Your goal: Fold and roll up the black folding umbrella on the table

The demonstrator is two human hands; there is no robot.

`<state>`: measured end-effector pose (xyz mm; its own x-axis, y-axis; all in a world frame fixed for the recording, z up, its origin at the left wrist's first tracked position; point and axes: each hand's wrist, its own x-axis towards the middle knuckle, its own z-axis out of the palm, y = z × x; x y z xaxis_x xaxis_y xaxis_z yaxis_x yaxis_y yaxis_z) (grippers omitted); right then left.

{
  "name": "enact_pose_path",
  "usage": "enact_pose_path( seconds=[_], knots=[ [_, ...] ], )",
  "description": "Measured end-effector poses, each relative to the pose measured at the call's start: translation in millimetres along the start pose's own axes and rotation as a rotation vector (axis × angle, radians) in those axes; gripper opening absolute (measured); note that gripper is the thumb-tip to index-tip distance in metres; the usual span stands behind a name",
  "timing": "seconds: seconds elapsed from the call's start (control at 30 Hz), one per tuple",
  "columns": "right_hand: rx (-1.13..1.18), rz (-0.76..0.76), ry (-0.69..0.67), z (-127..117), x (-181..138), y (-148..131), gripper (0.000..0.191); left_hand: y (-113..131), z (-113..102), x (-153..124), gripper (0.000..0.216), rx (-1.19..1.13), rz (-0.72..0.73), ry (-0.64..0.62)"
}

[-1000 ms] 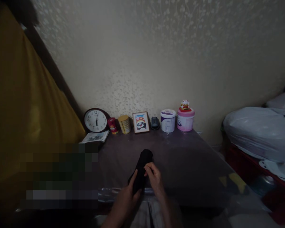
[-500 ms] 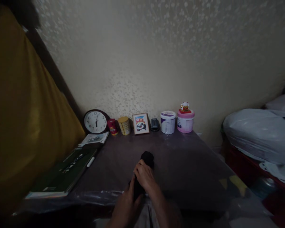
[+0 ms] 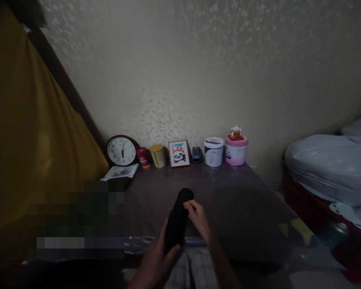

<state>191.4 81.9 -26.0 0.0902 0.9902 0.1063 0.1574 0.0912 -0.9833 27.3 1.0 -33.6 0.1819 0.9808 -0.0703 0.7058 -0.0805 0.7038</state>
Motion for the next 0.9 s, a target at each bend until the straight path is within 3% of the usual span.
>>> enact_pose_path(
  seconds=[0.13,0.33,0.4,0.6,0.77,0.9],
  knots=[
    [0.036,0.027,0.037,-10,-4,11,0.033,9,-5,-14,0.08,0.051,-0.057,-0.014],
    [-0.2,-0.31,-0.191,7,-9,-12,0.024,26,-7,-17,0.072,0.247,-0.17,-0.077],
    [-0.29,-0.356,-0.244,11,-10,-16,0.022,24,-5,-15,0.07,0.275,-0.168,-0.086],
    [-0.286,-0.358,-0.193,11,-10,-7,0.004,20,-4,-14,0.07,0.329,-0.162,-0.108],
    [-0.171,-0.227,-0.153,-19,-12,8,0.017,21,-5,-14,0.073,0.286,-0.184,-0.093],
    [-0.294,-0.174,-0.131,-47,-16,21,0.031,20,-4,-14,0.073,0.245,-0.16,-0.083]
  ],
)
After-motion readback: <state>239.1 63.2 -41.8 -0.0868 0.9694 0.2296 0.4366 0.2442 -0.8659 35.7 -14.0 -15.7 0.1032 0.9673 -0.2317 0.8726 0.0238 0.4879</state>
